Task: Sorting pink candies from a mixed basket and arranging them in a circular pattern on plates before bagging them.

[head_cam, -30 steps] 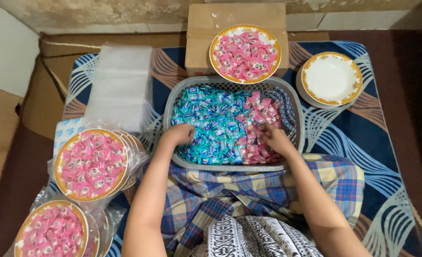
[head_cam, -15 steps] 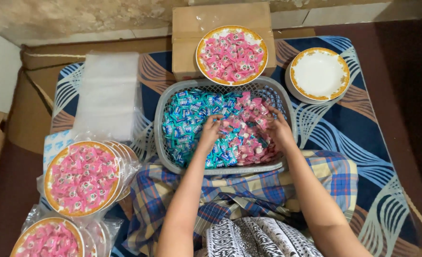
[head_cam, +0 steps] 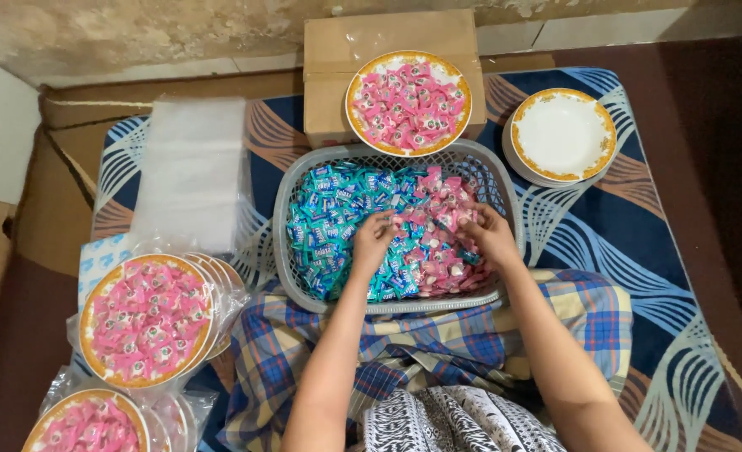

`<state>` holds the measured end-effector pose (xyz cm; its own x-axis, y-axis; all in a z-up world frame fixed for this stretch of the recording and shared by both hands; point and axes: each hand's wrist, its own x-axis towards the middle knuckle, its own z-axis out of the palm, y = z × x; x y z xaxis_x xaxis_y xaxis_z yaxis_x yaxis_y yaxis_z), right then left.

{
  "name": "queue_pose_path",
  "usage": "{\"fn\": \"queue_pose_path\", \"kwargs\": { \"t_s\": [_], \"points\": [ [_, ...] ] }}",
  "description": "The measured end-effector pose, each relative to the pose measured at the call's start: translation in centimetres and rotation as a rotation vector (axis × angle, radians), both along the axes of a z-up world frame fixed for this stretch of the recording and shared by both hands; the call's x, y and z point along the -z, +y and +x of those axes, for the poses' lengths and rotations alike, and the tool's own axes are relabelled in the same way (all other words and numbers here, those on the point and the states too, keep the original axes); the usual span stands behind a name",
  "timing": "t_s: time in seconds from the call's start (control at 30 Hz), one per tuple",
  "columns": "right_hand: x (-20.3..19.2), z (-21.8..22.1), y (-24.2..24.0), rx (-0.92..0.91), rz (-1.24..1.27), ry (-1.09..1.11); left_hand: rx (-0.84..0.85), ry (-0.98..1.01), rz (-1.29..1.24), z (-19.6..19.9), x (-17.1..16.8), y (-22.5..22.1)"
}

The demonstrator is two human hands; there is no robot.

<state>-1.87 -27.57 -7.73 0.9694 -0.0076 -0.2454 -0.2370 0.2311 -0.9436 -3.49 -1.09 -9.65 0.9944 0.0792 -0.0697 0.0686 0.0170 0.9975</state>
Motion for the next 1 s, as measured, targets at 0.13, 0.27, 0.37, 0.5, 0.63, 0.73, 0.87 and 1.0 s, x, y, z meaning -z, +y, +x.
{"fn": "queue_pose_path", "kwargs": {
  "t_s": [0.13, 0.27, 0.37, 0.5, 0.63, 0.73, 0.87, 1.0],
  "points": [
    [-1.5, -0.7, 0.6, -0.049, -0.216, -0.024, -0.059, 0.004, 0.043, -0.2, -0.4, 0.3],
    [-3.8, -0.8, 1.9, 0.132, -0.197, -0.054, -0.181, -0.023, 0.143, -0.7, -2.7, 0.5],
    [-6.5, -0.5, 3.2, 0.191, -0.15, -0.09, -0.242, -0.061, 0.187, -0.7, -3.2, 0.3],
    [-7.0, 2.1, 3.3, 0.247, -0.039, -0.178, -0.279, -0.105, 0.139, -0.6, -4.5, -0.2],
    [-9.8, 5.2, 3.3, 0.286, -0.07, -0.252, -0.359, -0.18, 0.196, 2.2, -7.4, -0.3],
    [-11.7, 8.2, 3.7, 0.224, -0.277, -0.372, -0.414, -0.301, 0.257, 6.0, -10.5, -0.4],
    [-12.9, 12.3, 4.9, 0.219, -0.534, -0.469, -0.366, -0.532, 0.523, 12.1, -13.1, -0.2],
    [-14.2, 15.1, 6.9, 0.182, -0.76, -0.437, -0.35, -0.439, 0.679, 18.0, -11.7, 0.1]
  ]
}}
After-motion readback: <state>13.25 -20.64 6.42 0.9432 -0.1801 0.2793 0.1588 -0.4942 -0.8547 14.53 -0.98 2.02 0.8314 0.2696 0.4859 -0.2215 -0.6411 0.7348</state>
